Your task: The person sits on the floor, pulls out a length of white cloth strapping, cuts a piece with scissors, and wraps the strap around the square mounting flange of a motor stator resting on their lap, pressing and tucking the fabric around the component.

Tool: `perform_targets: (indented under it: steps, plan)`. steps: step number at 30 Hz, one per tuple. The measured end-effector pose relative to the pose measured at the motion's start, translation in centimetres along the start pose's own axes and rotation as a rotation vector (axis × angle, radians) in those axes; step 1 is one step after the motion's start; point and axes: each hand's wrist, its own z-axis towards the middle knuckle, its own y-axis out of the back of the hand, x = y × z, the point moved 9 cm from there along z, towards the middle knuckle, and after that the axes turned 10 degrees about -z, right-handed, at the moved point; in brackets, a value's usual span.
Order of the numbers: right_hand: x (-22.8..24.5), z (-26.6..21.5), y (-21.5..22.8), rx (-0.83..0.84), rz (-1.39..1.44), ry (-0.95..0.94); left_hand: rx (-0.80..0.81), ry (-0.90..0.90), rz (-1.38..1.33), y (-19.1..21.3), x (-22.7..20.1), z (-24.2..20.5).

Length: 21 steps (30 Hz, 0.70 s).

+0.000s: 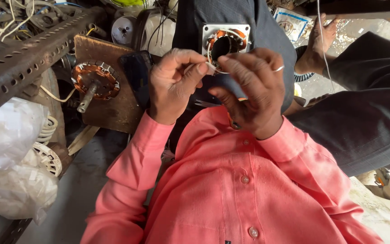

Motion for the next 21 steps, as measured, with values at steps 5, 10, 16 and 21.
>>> perform_targets:
  steps: [5,10,16,21]
  plan:
    - [1.3,0.2,-0.6,0.006,0.038,0.070,0.008,-0.045,-0.065,0.4,0.4,-1.5]
    - [0.7,-0.3,0.1,-0.027,0.345,-0.050,0.039,0.163,-0.264,-1.2,-0.4,-2.6]
    - [1.7,-1.5,-0.4,0.100,0.217,-0.055,0.139,-0.035,0.292,-2.4,-4.2,-3.6]
    - [0.8,-4.4,-1.3,0.152,0.186,-0.057,0.166,-0.138,0.437,-3.8,-5.8,-3.9]
